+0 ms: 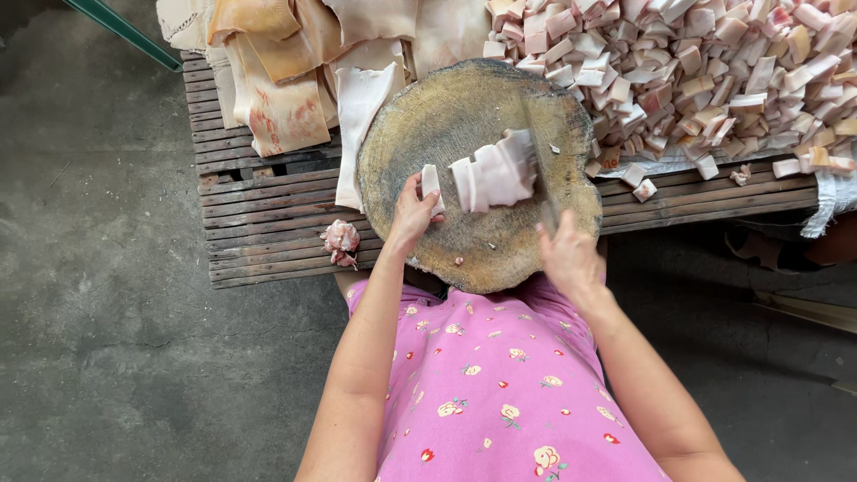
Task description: The person uses a cleaver to chop large pieces of animal skin and fat into small cubes on a wooden cutting board.
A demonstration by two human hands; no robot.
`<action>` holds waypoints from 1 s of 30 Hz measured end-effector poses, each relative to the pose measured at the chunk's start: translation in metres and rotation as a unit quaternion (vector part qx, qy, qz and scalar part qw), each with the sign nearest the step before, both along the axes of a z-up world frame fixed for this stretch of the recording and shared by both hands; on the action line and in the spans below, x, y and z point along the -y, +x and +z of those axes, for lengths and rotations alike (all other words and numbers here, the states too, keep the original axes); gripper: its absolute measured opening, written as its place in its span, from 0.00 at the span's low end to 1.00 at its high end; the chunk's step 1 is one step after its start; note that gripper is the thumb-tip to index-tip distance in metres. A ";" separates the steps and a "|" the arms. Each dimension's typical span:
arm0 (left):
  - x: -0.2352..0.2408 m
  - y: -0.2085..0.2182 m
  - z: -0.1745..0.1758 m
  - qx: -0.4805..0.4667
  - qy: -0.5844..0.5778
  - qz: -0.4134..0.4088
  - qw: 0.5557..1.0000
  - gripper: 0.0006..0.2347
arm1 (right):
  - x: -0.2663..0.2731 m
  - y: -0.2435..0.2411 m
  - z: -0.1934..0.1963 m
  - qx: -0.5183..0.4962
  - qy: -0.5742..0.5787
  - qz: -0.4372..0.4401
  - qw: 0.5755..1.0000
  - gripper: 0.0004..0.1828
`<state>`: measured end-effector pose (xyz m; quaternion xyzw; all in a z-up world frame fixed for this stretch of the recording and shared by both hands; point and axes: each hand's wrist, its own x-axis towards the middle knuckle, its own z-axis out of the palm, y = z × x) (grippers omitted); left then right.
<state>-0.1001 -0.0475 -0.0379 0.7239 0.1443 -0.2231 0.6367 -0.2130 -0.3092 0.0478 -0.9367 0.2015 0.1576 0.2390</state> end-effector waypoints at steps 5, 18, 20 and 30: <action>-0.021 0.006 0.005 -0.013 0.026 0.029 0.999 0.26 | -0.057 -0.013 0.011 -0.004 0.143 0.008 0.990 0.24; 0.090 0.065 0.036 0.022 -0.032 -0.138 0.990 0.16 | 0.033 -0.020 0.021 0.108 0.094 -0.090 0.985 0.22; 0.124 0.061 0.015 0.140 0.116 -0.172 0.968 0.13 | 0.040 -0.020 0.020 0.097 0.090 -0.100 0.986 0.22; 0.122 0.064 -0.022 0.100 0.108 -0.104 0.984 0.08 | 0.025 0.018 0.078 0.233 0.149 -0.023 0.961 0.20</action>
